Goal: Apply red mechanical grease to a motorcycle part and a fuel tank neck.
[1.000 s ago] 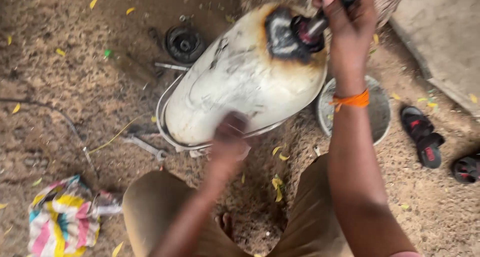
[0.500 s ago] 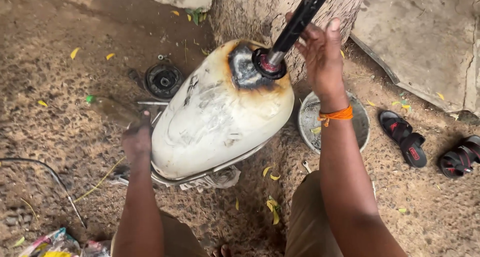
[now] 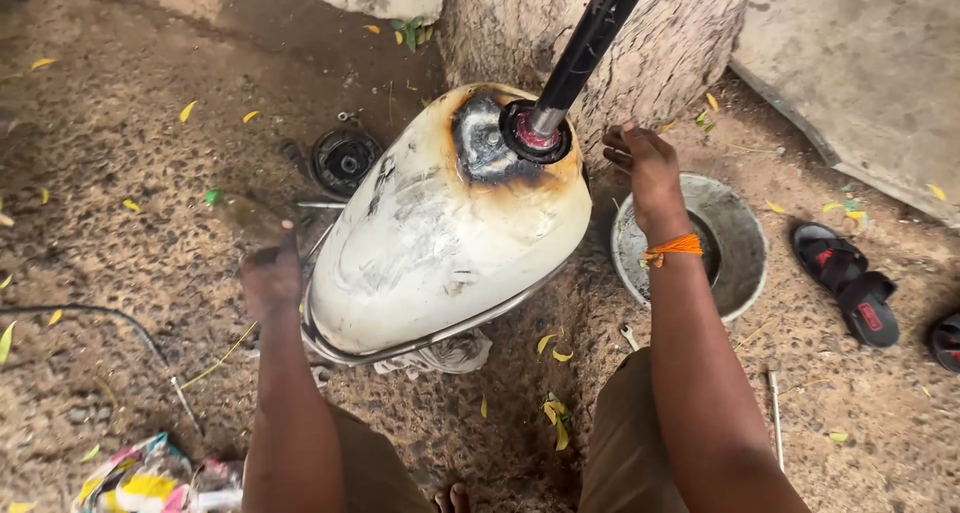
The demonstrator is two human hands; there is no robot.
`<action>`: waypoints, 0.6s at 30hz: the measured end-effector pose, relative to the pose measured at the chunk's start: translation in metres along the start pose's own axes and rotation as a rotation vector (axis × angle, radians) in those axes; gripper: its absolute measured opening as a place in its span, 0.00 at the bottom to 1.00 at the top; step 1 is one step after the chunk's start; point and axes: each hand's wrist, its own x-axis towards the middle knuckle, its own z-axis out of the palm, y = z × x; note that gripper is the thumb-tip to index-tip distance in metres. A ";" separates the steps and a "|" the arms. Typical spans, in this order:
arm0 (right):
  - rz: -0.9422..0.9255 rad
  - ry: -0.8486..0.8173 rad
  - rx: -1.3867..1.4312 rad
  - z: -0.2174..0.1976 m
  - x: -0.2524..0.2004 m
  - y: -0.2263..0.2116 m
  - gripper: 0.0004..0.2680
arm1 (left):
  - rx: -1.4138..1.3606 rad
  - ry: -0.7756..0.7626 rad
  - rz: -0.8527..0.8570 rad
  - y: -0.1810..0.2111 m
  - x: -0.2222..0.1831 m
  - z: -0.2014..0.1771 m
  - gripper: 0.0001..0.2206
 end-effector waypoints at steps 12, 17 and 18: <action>-0.597 0.131 -0.219 -0.004 -0.048 -0.058 0.05 | -0.528 0.377 0.415 0.044 -0.070 -0.039 0.13; -0.578 -0.646 -0.582 -0.010 -0.151 -0.143 0.05 | -0.573 0.436 0.743 0.055 -0.134 -0.049 0.12; -0.488 -1.008 -0.668 -0.003 -0.155 -0.127 0.07 | -0.566 0.463 0.781 0.055 -0.142 -0.048 0.13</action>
